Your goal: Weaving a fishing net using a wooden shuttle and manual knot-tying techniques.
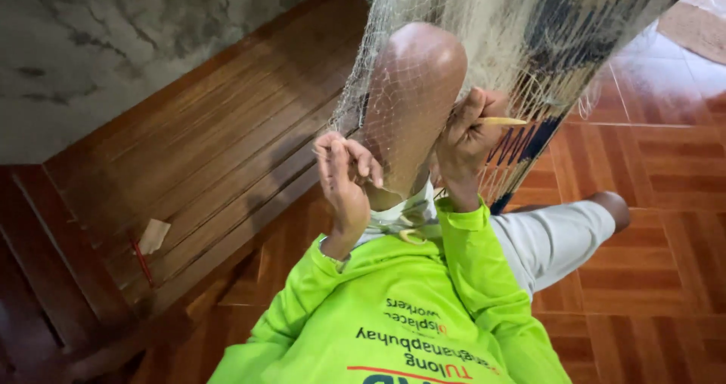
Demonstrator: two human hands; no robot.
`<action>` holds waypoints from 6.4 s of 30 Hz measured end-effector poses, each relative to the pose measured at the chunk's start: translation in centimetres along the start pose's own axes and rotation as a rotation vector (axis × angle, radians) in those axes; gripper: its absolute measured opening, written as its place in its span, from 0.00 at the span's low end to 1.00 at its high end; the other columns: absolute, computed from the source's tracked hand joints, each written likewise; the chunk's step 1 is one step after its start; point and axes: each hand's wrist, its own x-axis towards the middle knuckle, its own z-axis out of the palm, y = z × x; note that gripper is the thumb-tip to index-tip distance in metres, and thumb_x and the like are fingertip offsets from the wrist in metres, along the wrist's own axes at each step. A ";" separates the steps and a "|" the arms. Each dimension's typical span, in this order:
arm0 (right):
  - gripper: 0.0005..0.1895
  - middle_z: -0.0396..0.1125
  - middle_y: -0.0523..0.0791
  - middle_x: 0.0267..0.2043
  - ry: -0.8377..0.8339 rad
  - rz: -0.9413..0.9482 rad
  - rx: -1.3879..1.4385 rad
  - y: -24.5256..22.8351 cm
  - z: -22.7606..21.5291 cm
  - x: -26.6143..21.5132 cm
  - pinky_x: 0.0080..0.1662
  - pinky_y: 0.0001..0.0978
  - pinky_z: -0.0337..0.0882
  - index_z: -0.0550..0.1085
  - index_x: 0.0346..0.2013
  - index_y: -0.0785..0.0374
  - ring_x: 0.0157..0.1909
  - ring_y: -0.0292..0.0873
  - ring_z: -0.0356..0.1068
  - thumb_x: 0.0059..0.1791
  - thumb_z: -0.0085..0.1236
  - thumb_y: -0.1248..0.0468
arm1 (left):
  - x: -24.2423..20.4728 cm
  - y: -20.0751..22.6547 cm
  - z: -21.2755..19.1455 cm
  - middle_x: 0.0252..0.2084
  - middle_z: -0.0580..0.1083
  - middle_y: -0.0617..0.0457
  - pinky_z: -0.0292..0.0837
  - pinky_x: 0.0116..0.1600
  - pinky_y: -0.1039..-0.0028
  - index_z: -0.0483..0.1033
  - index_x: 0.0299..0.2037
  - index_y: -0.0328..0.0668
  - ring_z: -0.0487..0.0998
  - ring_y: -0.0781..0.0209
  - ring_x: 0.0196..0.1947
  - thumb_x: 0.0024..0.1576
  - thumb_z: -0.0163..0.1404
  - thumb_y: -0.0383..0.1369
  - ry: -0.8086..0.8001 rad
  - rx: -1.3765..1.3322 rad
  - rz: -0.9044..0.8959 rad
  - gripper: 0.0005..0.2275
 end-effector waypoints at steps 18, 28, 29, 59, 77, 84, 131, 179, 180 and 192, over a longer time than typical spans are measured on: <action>0.17 0.61 0.44 0.18 -0.034 0.118 -0.082 2.4 -2.8 -1.5 0.34 0.27 0.63 0.65 0.29 0.65 0.21 0.37 0.58 0.63 0.42 0.68 | 0.5 -1.6 -0.8 0.17 0.69 0.48 0.73 0.19 0.79 0.59 0.47 0.38 0.76 0.59 0.11 0.72 0.30 0.34 -0.134 0.074 0.129 0.08; 0.18 0.61 0.45 0.17 -0.069 0.109 -0.068 3.9 -3.4 -3.2 0.32 0.28 0.63 0.66 0.27 0.66 0.20 0.38 0.60 0.62 0.45 0.69 | -0.1 -1.9 -1.4 0.14 0.70 0.51 0.72 0.21 0.81 0.60 0.46 0.36 0.75 0.60 0.10 0.71 0.31 0.32 -0.136 0.183 0.249 0.08; 0.18 0.62 0.45 0.18 -0.075 0.111 -0.067 4.1 -3.5 -3.2 0.33 0.28 0.63 0.67 0.28 0.66 0.21 0.38 0.60 0.63 0.45 0.68 | 0.0 -1.6 -1.3 0.14 0.71 0.52 0.71 0.22 0.82 0.60 0.46 0.36 0.75 0.61 0.09 0.71 0.31 0.33 -0.129 0.195 0.259 0.08; 0.20 0.62 0.46 0.16 -0.087 0.095 -0.062 -1.5 -4.7 -4.5 0.31 0.30 0.63 0.67 0.24 0.64 0.20 0.41 0.60 0.62 0.45 0.69 | -1.5 4.2 -1.7 0.15 0.62 0.57 0.60 0.26 0.84 0.73 0.38 0.35 0.62 0.72 0.14 0.66 0.48 0.30 -0.259 0.336 -0.055 0.07; 0.08 0.62 0.53 0.25 -0.425 0.178 -0.204 -0.1 -9.0 -1.2 0.33 0.41 0.63 0.66 0.49 0.63 0.25 0.50 0.63 0.59 0.52 0.63 | -0.8 1.7 -0.8 0.34 0.82 0.36 0.64 0.27 0.86 0.61 0.42 0.43 0.71 0.71 0.18 0.71 0.35 0.34 -0.295 0.239 -0.055 0.07; 0.07 0.59 0.50 0.29 -0.559 -0.037 -0.331 -2.2 -12.7 0.3 0.35 0.38 0.65 0.75 0.49 0.67 0.28 0.52 0.63 0.61 0.49 0.70 | -0.6 1.4 -0.6 0.33 0.82 0.38 0.60 0.29 0.87 0.59 0.41 0.44 0.68 0.71 0.18 0.72 0.32 0.35 -0.321 0.297 -0.003 0.08; 0.11 0.63 0.47 0.29 -0.836 0.073 0.023 -5.8 -9.0 3.0 0.24 0.30 0.61 0.76 0.47 0.60 0.22 0.38 0.58 0.54 0.52 0.75 | -1.0 -0.5 -0.3 0.31 0.82 0.37 0.66 0.31 0.92 0.57 0.43 0.44 0.76 0.72 0.23 0.73 0.29 0.35 -0.332 0.150 -0.002 0.08; 0.08 0.69 0.52 0.34 -0.950 -0.006 -0.004 -6.7 -8.7 5.9 0.39 0.44 0.74 0.75 0.44 0.65 0.35 0.51 0.72 0.51 0.55 0.74 | 1.6 8.0 -1.5 0.44 0.81 0.50 0.75 0.53 0.67 0.82 0.42 0.44 0.82 0.53 0.45 0.60 0.58 0.34 -0.263 1.080 0.184 0.06; 0.07 0.69 0.54 0.32 -0.970 0.015 0.005 -7.2 -8.6 6.2 0.38 0.46 0.74 0.75 0.43 0.67 0.33 0.52 0.72 0.51 0.54 0.75 | 1.8 8.4 -1.7 0.41 0.81 0.55 0.77 0.49 0.70 0.82 0.38 0.49 0.82 0.58 0.41 0.59 0.59 0.35 -0.229 1.216 0.292 0.03; 0.09 0.69 0.53 0.36 -1.136 0.073 -0.122 -9.0 -6.4 5.7 0.39 0.51 0.74 0.72 0.47 0.64 0.40 0.56 0.74 0.51 0.55 0.70 | 1.3 5.9 3.2 0.34 0.77 0.45 0.77 0.44 0.62 0.77 0.44 0.44 0.82 0.43 0.37 0.66 0.47 0.31 -0.639 0.948 0.242 0.06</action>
